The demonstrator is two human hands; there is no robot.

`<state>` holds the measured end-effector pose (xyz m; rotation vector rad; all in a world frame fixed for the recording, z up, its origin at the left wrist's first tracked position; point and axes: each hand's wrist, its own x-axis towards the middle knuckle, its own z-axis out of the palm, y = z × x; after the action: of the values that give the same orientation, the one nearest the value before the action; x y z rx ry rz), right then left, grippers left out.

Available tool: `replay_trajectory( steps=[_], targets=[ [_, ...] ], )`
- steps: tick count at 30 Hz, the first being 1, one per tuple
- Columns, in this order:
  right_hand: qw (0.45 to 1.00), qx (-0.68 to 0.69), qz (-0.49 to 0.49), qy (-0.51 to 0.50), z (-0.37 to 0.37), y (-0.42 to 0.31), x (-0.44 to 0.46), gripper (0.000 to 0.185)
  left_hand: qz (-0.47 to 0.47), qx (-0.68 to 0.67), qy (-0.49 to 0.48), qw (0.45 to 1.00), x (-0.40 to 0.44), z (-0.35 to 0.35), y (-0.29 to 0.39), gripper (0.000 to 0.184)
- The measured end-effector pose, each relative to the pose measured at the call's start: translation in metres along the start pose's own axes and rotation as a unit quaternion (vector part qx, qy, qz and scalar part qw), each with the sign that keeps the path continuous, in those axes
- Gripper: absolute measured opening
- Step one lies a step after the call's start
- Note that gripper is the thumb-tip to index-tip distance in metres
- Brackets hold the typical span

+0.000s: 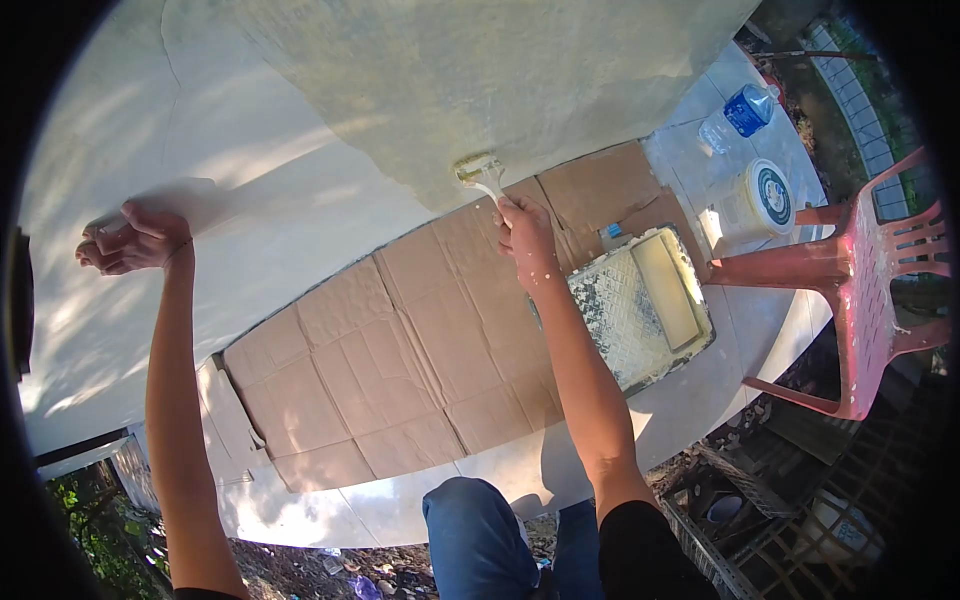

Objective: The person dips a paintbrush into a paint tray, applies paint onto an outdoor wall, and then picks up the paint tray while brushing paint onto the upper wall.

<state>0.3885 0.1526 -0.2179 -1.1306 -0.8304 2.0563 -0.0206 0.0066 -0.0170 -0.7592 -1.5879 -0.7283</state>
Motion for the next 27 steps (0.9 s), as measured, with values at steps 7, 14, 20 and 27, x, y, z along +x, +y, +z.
replay_trajectory(
  steps=[7,14,20,27],
  targets=[
    [0.997,-0.019,0.062,0.048,-0.036,0.022,-0.026,0.015,0.002,0.001,0.002,1.000,0.000,0.001,-0.005,0.059],
    [0.993,-0.049,0.038,0.096,-0.015,0.076,0.052,0.009,0.005,-0.009,0.001,1.000,-0.001,-0.002,0.003,0.061],
    [0.997,0.051,-0.005,0.057,-0.004,0.014,-0.030,0.012,0.000,0.002,0.001,1.000,-0.001,0.000,0.000,0.062],
    [0.982,-0.082,0.097,0.141,-0.031,0.088,0.072,0.011,0.005,-0.003,0.008,1.000,-0.001,0.001,-0.004,0.064]
  ],
)
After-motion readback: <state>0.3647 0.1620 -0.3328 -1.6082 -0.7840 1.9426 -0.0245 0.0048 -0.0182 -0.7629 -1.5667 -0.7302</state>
